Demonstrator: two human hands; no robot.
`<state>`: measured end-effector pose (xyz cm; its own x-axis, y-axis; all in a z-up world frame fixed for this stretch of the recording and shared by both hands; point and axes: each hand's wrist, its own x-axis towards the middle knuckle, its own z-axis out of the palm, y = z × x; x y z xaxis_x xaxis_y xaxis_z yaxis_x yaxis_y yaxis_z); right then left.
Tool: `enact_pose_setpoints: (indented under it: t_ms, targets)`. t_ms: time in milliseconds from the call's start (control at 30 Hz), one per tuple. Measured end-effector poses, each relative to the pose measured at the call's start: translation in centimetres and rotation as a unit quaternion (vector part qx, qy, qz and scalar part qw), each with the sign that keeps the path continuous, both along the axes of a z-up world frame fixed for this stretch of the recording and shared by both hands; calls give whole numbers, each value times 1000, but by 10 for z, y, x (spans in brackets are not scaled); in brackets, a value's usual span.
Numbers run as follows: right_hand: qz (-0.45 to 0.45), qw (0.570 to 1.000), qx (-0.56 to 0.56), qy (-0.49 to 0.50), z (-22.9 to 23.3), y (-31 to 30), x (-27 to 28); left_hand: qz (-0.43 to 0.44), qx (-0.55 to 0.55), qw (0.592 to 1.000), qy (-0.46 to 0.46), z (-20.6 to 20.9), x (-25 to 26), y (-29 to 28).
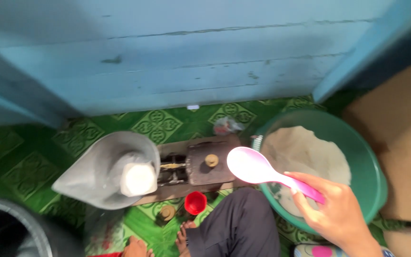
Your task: Packaging and weighing powdered food into plastic bags using a scoop and a funnel-scale setup.
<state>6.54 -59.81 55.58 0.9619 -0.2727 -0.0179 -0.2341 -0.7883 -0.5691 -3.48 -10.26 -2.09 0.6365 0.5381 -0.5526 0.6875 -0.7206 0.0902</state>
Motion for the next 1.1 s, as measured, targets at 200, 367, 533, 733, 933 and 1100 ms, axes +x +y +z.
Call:
enact_pose_setpoints:
  t_ms: [200, 367, 533, 733, 933, 1100]
  targets:
    - [103, 994, -41, 5, 33, 55, 14, 53, -73, 996, -15, 150, 16, -40]
    - [158, 985, -67, 29, 44, 109, 28, 34, -88, 995, -20, 180, 17, -39]
    - [178, 972, -140, 66, 51, 159, 43, 40, -91, 994, -39, 170, 15, -35]
    - [251, 943, -216, 24, 43, 191, 55, 42, -95, 994, -46, 178, 18, -32]
    - [293, 918, -268, 8, 35, 210, 59, 39, -101, 992, -58, 183, 20, -30]
    - [397, 862, -297, -108, 26, 223, 52, 38, -101, 992, -64, 182, 20, -29]
